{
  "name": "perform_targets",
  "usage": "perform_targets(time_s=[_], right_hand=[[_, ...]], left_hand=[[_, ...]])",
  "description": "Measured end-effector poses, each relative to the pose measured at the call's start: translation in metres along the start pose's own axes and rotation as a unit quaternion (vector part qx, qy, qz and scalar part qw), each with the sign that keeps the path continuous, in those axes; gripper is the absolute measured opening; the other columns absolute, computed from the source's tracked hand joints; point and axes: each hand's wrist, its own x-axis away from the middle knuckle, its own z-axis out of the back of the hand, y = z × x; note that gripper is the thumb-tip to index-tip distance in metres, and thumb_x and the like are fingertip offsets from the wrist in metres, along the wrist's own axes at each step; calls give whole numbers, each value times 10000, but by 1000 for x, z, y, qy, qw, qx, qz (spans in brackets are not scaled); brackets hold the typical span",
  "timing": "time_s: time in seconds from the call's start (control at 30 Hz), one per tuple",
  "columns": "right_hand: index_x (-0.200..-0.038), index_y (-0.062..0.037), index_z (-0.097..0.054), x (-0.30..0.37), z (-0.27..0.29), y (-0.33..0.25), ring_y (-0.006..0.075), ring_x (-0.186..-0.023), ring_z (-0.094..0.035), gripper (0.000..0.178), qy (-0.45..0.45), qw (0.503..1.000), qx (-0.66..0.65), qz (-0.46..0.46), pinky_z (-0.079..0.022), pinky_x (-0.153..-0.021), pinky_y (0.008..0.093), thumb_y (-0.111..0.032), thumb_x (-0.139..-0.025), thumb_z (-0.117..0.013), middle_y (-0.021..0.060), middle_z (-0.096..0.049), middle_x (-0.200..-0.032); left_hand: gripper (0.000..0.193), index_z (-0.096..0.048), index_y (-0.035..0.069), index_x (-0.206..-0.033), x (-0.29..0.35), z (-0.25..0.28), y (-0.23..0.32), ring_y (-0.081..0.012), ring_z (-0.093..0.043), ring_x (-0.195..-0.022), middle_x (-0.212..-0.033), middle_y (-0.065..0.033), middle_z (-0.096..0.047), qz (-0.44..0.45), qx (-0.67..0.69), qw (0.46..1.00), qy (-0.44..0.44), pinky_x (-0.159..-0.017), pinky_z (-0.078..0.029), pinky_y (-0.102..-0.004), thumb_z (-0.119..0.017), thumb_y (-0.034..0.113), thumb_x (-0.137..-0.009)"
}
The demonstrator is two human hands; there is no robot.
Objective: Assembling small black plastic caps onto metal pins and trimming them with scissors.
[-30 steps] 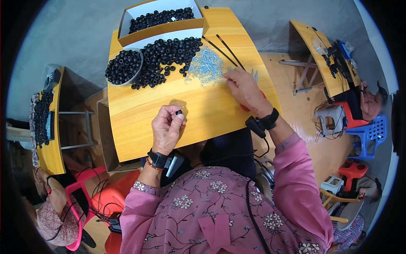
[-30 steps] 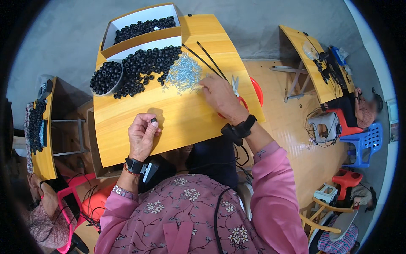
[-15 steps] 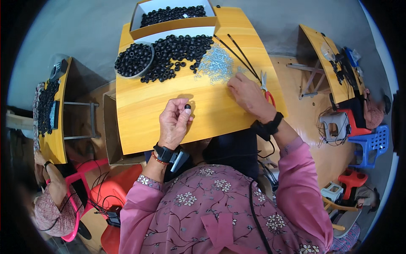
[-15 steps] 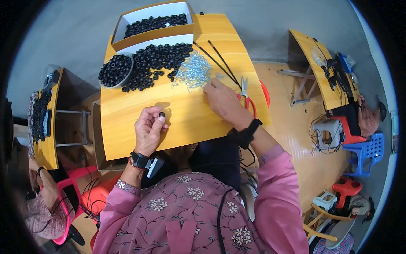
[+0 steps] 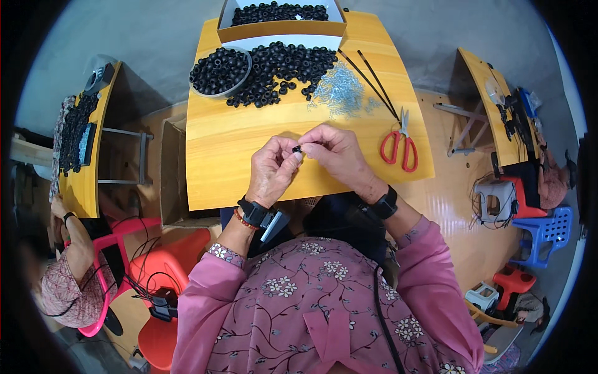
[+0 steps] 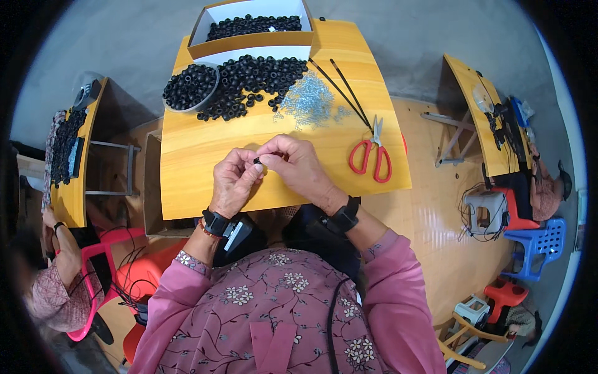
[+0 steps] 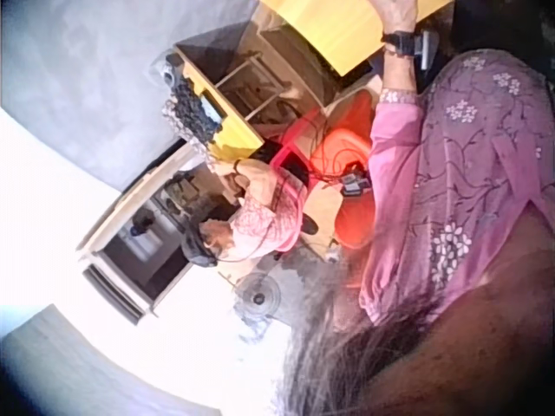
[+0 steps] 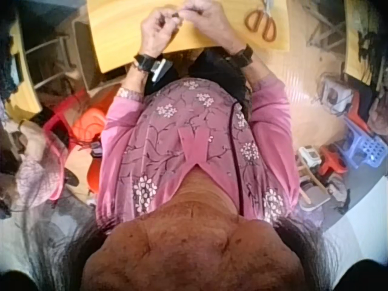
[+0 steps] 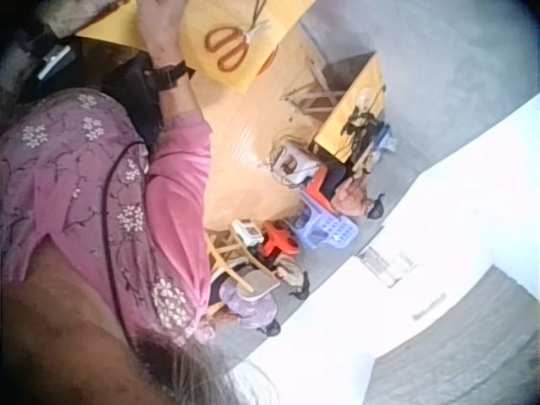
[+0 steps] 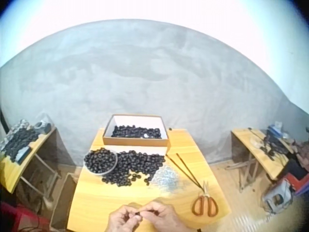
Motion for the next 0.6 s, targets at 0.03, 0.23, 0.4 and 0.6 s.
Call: perform_targets(time_s=[0.03, 0.23, 0.4, 0.6], right_hand=[[-1009, -11, -717, -1, -2, 2, 80, -768, -602, 126, -2, 1000, 10, -5, -482, -682, 249, -92, -918, -684, 26, -675, -846], [-1001, -9, -732, -2, -2, -4, 89, -804, -606, 117, -2, 996, 77, 33, -487, -718, 249, -76, -910, -703, 23, -667, -889], [-1030, -24, -738, -1, -2, 6, 104, -833, -599, 138, -9, 991, 118, 66, -476, -732, 248, -65, -899, -725, 27, -639, -900], [-1035, -63, -741, 2, -3, 4, 225, -731, -594, 160, 4, 967, 194, 168, -492, -678, 311, -57, -885, -687, 88, -627, -857]], left_hand=[[112, -612, 7, -1031, 0, 1, -1, -40, -508, -670, -784, 31, -584, 3, 10, 1000, 2, -613, -461, -201, -673, 18, -938], [152, -629, 12, -993, -1, 2, -5, -43, -485, -690, -781, 51, -558, -38, -60, 997, 16, -639, -460, -206, -738, 35, -889], [144, -640, 14, -974, -2, 3, -6, -44, -489, -698, -783, 50, -566, -22, -50, 998, 12, -643, -459, -210, -748, 44, -882], [134, -636, -11, -1013, -2, 6, -11, -40, -521, -674, -810, 24, -616, -32, -47, 998, 6, -608, -459, -195, -719, 57, -933]])
